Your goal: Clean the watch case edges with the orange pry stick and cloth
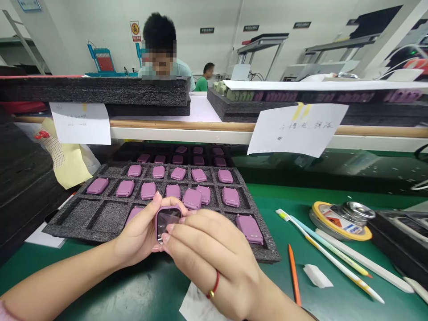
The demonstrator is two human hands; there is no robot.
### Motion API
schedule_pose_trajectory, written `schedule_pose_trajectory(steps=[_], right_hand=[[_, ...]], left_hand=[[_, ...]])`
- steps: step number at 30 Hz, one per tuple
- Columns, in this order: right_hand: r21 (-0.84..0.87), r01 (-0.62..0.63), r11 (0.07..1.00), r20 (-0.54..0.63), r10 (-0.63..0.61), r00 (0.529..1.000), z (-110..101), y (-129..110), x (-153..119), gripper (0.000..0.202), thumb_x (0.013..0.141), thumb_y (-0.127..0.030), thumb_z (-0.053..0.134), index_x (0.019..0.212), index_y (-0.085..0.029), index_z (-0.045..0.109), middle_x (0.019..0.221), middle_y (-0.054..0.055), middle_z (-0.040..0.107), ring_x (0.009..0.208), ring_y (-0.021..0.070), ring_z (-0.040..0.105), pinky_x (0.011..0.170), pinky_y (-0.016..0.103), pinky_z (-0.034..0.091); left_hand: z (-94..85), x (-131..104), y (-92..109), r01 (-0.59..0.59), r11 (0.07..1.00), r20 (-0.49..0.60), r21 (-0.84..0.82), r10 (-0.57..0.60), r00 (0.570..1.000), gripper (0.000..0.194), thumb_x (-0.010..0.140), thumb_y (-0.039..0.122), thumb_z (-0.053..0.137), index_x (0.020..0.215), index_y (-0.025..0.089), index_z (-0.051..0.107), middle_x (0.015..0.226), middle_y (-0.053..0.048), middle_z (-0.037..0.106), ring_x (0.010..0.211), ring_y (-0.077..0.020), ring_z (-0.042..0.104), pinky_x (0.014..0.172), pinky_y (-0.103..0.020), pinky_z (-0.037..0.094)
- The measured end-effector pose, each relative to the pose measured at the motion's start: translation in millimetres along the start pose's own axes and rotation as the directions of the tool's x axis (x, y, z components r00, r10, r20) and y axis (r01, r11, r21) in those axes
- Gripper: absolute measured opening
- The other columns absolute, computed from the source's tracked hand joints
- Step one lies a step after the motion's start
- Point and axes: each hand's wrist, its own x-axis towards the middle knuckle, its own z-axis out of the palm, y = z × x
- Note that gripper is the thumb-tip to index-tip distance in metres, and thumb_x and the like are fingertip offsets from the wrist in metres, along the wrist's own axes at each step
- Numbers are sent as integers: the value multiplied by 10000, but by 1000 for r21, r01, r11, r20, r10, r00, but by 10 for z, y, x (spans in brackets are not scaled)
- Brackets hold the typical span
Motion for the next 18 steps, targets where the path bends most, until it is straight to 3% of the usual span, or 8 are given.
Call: schedule_pose_trajectory(steps=[3,7,10,12,14,18], right_hand=[[2,18,1000,-62,-17,998,-3,21,142,195,882,-219,733,1075,-241,713,924,25,795,851,217,703,805,383,583],[42,-26,999,-12,26,1000,18,13,155,446,882,-404,740,1258,-202,613,914,84,762,770,234,646,668,389,550],[113,-119,986,64,112,992,91,-7,87,533,932,-344,685,1407,-201,488,841,49,700,699,198,607,614,340,540],[172,-172,970,87,159,983,129,-15,60,503,941,-283,665,1404,-207,484,764,10,636,650,178,575,586,312,534],[263,-244,933,93,227,969,133,-14,61,468,903,-208,687,1341,-232,521,733,-22,608,644,160,581,595,282,543],[381,-398,834,138,374,917,75,10,103,558,777,-127,766,1270,-274,551,869,-31,704,723,134,665,679,230,585]], left_hand=[[13,4,-17,-41,998,-17,42,42,999,502,796,641,707,861,146,652,612,43,497,414,-38,357,345,-140,271],[25,14,-32,-104,990,-10,95,106,994,563,796,699,672,881,144,632,663,35,512,449,-44,355,360,-153,260],[8,10,-43,-127,978,17,168,126,992,595,811,742,613,870,150,598,638,34,522,436,-49,354,368,-168,252],[-5,2,-50,-123,964,27,238,120,992,591,817,746,601,870,158,569,638,22,554,432,-54,376,377,-172,264],[-10,-6,-53,-111,956,9,271,113,994,602,801,764,602,882,170,542,652,9,587,440,-60,402,390,-171,284],[16,-6,-34,-92,980,-107,175,111,988,605,777,784,608,789,190,497,632,27,541,465,-65,406,384,-153,274]])
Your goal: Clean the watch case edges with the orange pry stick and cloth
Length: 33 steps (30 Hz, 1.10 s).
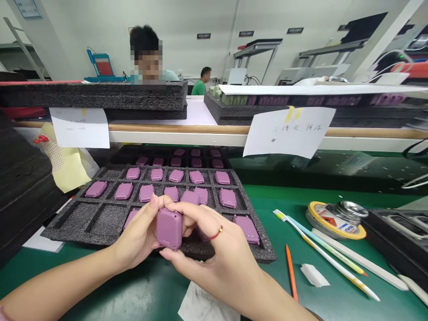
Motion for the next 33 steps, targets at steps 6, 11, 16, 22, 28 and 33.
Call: schedule_pose_trajectory(steps=[6,11,16,22,28,33], right_hand=[[-13,-22,1000,41,22,999,-21,-9,37,502,771,-150,756,1231,-256,583,1058,37,746,865,184,722,771,286,616],[-147,12,989,-70,-23,997,-94,110,114,364,763,-214,711,1111,-225,603,975,53,735,832,207,712,754,328,606],[-238,-147,960,-173,107,979,-118,404,177,258,831,-329,677,1055,-207,641,1005,91,740,846,246,707,784,401,591],[-107,-249,962,-57,244,968,-68,509,181,440,851,-481,681,1187,-199,646,1167,119,711,1103,304,656,987,501,503],[246,-338,909,-153,381,912,-76,566,171,451,990,-563,444,1191,-213,645,1138,101,712,1075,249,660,966,427,493],[350,-335,875,-214,423,880,-55,599,154,491,982,-616,429,1164,-220,655,1067,88,716,1053,245,660,940,397,498]], left_hand=[[31,19,22,31,997,-2,-68,-32,1000,538,756,671,729,786,176,522,574,61,492,403,-47,357,320,-137,218],[20,5,15,18,992,29,-121,-15,999,509,831,581,708,664,187,432,522,91,387,383,-24,286,352,-129,203],[24,-11,36,-34,994,21,-100,36,999,530,896,544,646,599,188,389,514,81,352,402,-36,275,373,-151,183],[52,-48,3,-88,996,-12,-5,88,996,523,921,529,607,591,196,375,517,79,337,405,-45,267,387,-177,181],[30,-91,190,-178,751,-30,636,254,967,317,968,482,534,827,198,556,727,6,549,589,-124,502,514,-226,381],[236,165,508,-118,-14,118,993,267,957,538,902,624,555,1228,200,603,1228,-165,640,1130,-378,608,885,-468,490]])
